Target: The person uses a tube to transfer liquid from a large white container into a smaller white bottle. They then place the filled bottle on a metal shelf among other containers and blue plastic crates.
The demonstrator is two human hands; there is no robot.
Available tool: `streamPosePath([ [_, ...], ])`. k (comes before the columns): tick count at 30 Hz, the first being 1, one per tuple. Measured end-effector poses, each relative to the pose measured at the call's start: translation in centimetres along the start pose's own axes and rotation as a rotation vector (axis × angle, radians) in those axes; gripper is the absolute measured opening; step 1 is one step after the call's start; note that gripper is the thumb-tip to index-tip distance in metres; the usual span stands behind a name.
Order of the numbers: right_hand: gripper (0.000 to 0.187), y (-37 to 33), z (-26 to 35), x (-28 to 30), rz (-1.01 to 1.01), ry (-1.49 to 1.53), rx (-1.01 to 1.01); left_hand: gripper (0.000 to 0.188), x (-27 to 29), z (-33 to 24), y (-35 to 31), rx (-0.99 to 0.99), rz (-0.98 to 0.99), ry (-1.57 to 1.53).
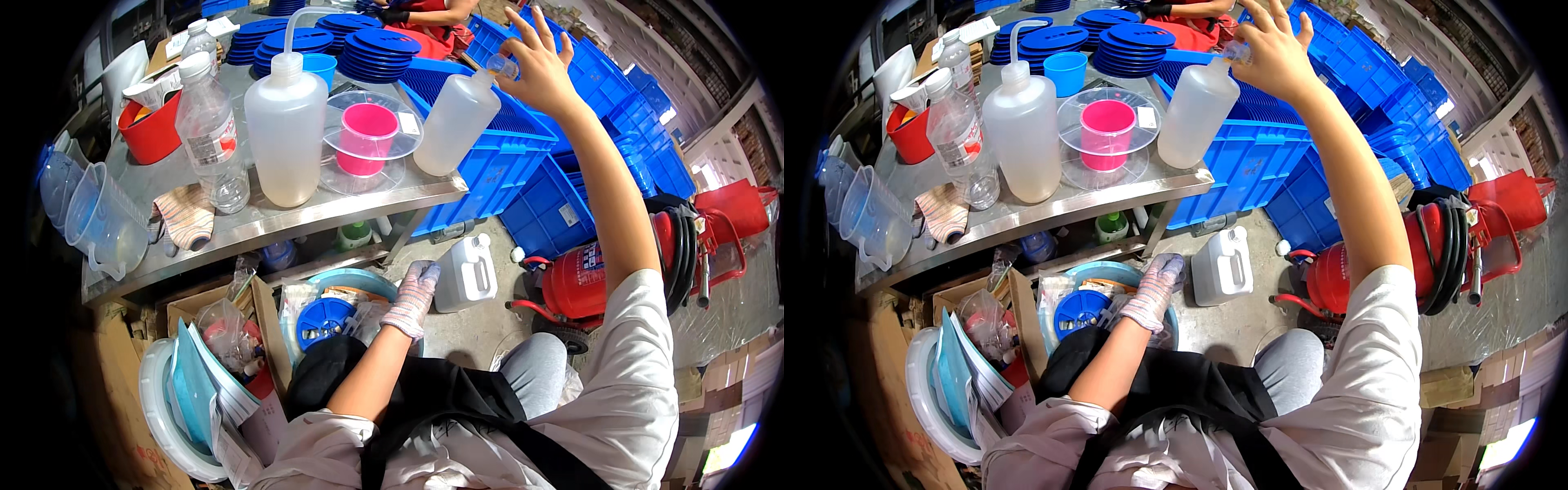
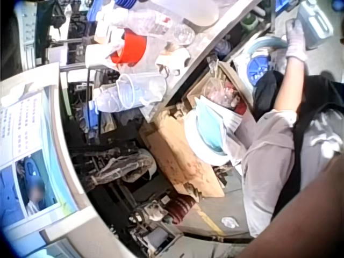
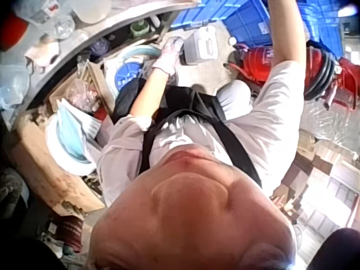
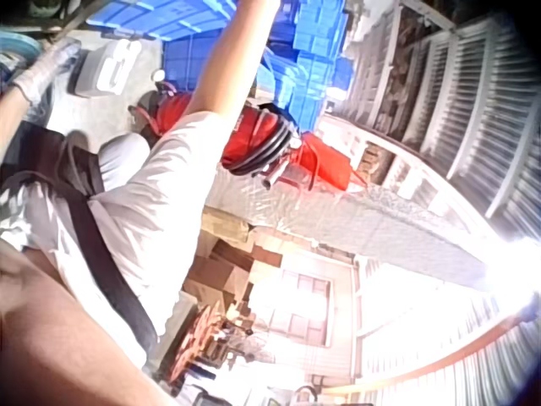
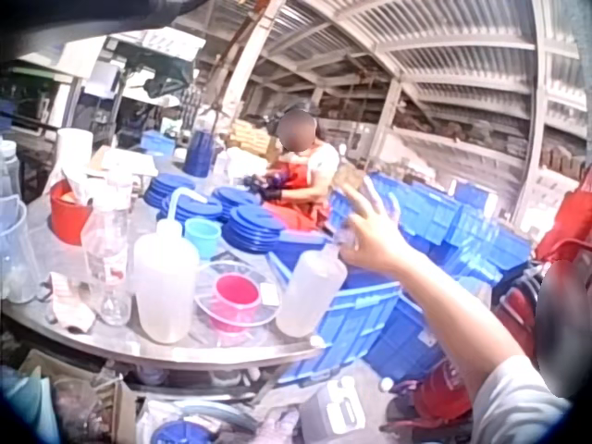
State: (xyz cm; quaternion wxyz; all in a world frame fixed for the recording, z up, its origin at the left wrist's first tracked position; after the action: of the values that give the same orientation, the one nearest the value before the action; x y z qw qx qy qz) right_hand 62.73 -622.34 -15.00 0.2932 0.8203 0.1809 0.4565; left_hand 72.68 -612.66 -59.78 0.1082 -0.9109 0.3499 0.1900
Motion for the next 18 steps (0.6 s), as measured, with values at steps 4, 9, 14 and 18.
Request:
streamPosePath([
  [4,0.049,0.6,1.5,0.9,0.244,-0.09,-0.038,0.043,0.1,0.0,0.1,-0.003,0.003,0.01],
  [9,0.044,0.6,3.1,1.2,0.101,-0.163,0.233,0.039,0.3,0.5,0.3,-0.003,-0.006,0.027],
  [14,0.044,0.2,5.0,1.3,0.097,-0.322,0.402,0.034,0.5,0.6,0.4,-0.049,-0.051,0.004],
  [18,0.04,-0.6,5.8,1.7,-0.094,-0.365,0.553,0.035,0.5,0.8,0.4,-0.059,-0.052,0.055],
])
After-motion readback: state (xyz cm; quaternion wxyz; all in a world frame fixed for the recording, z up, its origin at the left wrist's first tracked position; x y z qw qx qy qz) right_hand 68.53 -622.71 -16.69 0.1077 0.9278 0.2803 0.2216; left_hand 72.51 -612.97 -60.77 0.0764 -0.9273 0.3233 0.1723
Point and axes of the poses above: each hand's wrist, its own y-axis towards the middle knuckle, its own x-axis out of the back of the hand, z = x × y, the point moved 9 cm from there along y, towards the middle knuckle, and after that the axes turned 12 degrees about -x, right-handed, at the moved point
